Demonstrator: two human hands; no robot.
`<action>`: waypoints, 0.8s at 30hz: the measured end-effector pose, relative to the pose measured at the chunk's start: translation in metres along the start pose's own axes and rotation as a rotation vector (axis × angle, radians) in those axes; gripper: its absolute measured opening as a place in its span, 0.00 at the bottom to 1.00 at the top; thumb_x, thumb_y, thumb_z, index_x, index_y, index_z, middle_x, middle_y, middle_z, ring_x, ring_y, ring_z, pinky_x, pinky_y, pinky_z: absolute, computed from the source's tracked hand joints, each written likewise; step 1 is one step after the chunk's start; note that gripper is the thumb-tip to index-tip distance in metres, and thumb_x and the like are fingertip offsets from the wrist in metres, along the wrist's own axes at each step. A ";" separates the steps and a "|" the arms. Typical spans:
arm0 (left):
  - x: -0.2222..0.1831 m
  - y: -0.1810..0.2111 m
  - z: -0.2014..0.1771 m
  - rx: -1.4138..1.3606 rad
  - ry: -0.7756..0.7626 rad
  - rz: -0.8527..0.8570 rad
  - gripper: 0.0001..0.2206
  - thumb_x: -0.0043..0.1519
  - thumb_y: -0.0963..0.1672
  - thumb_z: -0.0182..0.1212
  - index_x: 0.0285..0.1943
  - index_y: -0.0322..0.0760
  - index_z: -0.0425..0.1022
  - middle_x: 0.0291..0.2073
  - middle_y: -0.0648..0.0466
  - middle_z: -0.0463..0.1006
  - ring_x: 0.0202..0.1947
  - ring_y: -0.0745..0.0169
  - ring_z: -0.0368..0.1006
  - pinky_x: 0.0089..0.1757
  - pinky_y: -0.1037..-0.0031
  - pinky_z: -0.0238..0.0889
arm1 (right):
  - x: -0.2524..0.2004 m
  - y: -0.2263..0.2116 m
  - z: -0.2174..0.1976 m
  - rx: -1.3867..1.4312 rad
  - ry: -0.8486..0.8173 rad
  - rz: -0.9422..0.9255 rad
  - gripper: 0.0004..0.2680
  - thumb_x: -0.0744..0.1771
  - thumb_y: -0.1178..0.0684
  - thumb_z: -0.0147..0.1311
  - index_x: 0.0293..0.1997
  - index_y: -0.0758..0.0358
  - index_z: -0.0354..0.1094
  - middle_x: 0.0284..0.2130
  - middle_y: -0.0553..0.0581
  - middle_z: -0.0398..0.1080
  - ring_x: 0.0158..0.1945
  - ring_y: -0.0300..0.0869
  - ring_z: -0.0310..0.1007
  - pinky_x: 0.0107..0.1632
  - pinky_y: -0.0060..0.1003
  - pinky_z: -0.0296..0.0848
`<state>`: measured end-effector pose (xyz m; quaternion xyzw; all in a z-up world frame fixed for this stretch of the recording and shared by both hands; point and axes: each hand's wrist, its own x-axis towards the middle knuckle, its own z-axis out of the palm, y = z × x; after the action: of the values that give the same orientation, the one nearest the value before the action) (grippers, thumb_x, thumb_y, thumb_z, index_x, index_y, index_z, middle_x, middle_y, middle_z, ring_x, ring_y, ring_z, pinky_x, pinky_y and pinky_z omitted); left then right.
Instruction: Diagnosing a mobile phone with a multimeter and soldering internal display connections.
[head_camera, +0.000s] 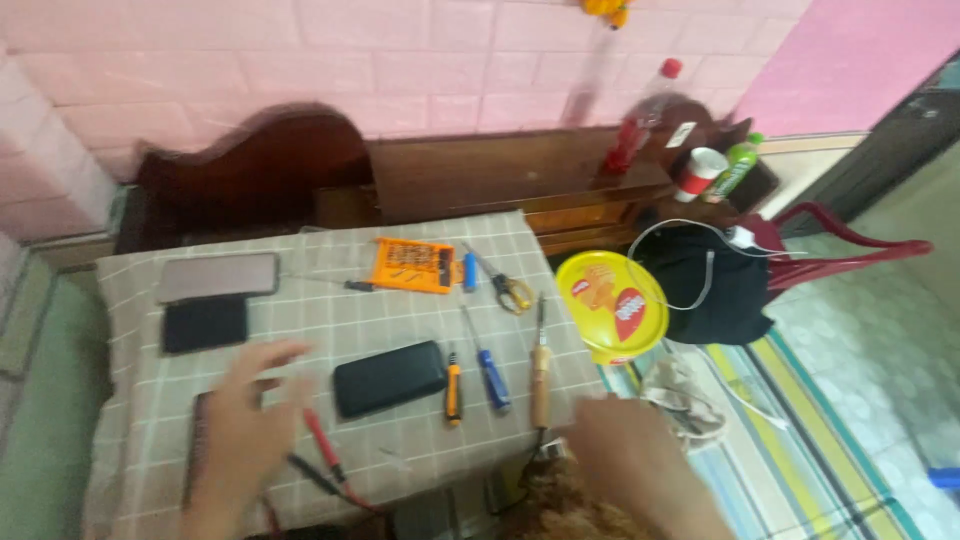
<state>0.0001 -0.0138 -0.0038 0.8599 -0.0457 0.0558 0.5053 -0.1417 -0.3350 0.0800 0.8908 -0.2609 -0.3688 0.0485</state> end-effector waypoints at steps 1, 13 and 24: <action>0.001 0.004 0.014 0.115 -0.162 0.061 0.19 0.55 0.42 0.67 0.58 0.43 0.76 0.56 0.54 0.78 0.58 0.58 0.71 0.58 0.67 0.59 | 0.001 -0.023 0.005 0.086 0.110 -0.180 0.12 0.69 0.43 0.44 0.51 0.52 0.70 0.47 0.60 0.75 0.52 0.57 0.76 0.52 0.62 0.73; 0.010 0.007 0.047 0.645 -0.636 0.131 0.42 0.57 0.53 0.72 0.78 0.52 0.50 0.71 0.54 0.57 0.71 0.50 0.49 0.65 0.51 0.44 | 0.024 -0.095 -0.032 0.611 0.144 -0.127 0.12 0.70 0.43 0.47 0.59 0.48 0.68 0.53 0.50 0.76 0.55 0.46 0.77 0.55 0.44 0.77; 0.017 0.001 0.055 0.614 -0.594 0.117 0.34 0.53 0.52 0.75 0.69 0.51 0.64 0.61 0.59 0.67 0.61 0.54 0.61 0.58 0.55 0.58 | 0.110 -0.098 0.062 0.610 0.612 -0.200 0.15 0.66 0.42 0.55 0.57 0.53 0.68 0.47 0.56 0.73 0.51 0.56 0.73 0.49 0.56 0.74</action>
<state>0.0196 -0.0629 -0.0274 0.9451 -0.2192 -0.1543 0.1870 -0.0765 -0.2989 -0.0615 0.9534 -0.2439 0.0030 -0.1774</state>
